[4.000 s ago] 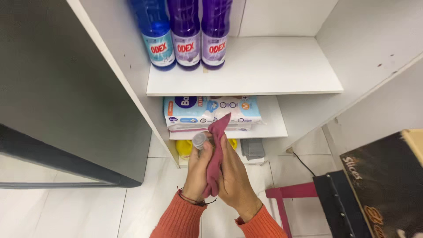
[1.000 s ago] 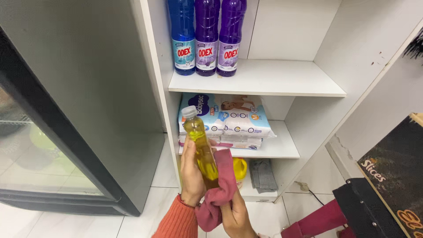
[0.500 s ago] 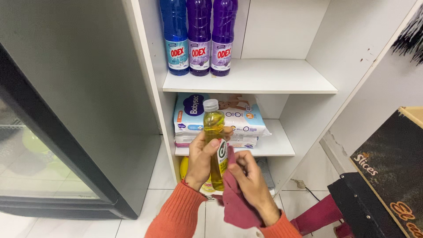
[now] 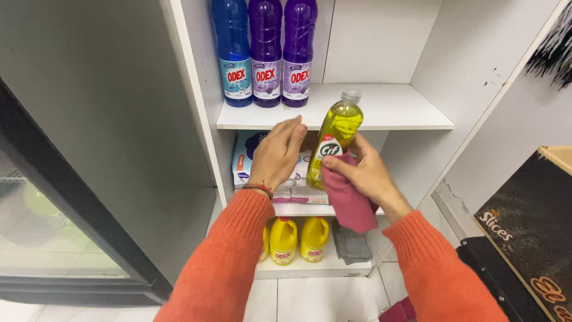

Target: The person wipes down various cleaning products and household items by hand with a cloth before placing them onto a shelf.

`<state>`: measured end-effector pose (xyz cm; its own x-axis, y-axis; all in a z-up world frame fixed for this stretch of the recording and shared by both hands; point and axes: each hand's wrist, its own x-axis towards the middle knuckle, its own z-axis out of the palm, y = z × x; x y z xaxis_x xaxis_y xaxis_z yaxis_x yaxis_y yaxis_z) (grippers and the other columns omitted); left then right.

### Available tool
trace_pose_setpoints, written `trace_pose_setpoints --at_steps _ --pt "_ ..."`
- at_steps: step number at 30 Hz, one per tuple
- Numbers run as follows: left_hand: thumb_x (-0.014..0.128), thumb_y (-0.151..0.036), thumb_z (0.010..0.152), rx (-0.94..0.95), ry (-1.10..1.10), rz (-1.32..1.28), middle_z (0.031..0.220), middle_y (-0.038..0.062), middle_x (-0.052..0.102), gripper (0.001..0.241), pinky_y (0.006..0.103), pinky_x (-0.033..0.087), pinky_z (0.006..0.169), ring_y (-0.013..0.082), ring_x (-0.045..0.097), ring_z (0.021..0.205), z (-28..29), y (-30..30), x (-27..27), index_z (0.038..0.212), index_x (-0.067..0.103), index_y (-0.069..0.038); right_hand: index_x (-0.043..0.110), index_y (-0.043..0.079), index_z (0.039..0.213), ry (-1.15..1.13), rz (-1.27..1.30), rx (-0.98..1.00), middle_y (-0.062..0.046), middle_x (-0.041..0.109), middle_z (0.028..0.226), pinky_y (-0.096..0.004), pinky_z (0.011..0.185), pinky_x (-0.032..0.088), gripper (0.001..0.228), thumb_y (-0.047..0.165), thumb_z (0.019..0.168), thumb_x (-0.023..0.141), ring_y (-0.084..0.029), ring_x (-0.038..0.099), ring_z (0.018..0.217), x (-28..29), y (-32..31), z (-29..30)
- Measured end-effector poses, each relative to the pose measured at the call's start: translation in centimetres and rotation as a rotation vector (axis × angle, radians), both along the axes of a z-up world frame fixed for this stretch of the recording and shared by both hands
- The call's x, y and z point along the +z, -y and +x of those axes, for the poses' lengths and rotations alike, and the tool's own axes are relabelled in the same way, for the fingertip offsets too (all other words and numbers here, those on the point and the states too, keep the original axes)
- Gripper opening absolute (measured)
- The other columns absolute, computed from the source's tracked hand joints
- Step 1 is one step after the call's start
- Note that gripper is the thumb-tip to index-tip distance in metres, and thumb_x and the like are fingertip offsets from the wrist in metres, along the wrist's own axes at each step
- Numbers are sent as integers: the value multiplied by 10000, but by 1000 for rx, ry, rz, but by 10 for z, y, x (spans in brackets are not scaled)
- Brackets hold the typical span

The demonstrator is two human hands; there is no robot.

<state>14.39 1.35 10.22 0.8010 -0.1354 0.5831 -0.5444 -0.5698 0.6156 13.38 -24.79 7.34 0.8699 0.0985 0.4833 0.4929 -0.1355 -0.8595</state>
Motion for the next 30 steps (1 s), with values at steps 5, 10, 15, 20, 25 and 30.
trace_pose_setpoints --at_steps 5,10,15,20,25,30 --pt "629 -685 1263 409 246 459 1465 245 840 784 621 598 1313 448 803 1458 98 -1 -61 1491 852 31 771 129 1454 -5 -168 -193 -129 888 1352 -515 1220 648 618 351 1005 1133 -306 855 1336 60 10 33" --pt "831 -999 962 664 354 728 1095 131 883 942 640 578 1287 359 881 1143 120 27 -64 1176 942 -89 771 201 1601 -16 -227 -244 -143 910 1422 -501 1159 681 663 355 1045 1099 -337 887 1337 88 18 118" --pt "984 -777 920 618 388 642 792 82 837 626 542 736 726 349 895 786 152 25 -62 913 898 -157 805 248 1503 -13 -202 -241 -45 917 1226 -414 1053 691 558 358 1040 1097 -198 881 1169 75 15 188" --pt "985 -768 951 620 339 691 798 60 843 615 512 744 718 319 904 780 152 31 -59 915 897 -161 807 336 1544 -10 -266 -273 -9 939 1286 -439 1110 657 562 439 1058 1069 -215 884 1226 67 5 231" --pt "970 -809 952 644 326 726 828 54 845 649 499 749 734 298 910 804 147 32 -57 960 902 -163 750 390 1627 11 -359 -324 23 945 1387 -492 1170 639 667 504 1052 1067 -262 877 1342 50 7 262" --pt "932 -815 1015 645 304 730 843 50 853 659 470 742 765 284 919 838 140 30 -54 990 912 -156 697 322 1738 -76 -445 -227 -39 926 1497 -551 1263 608 698 411 1108 984 -314 844 1455 40 9 263"
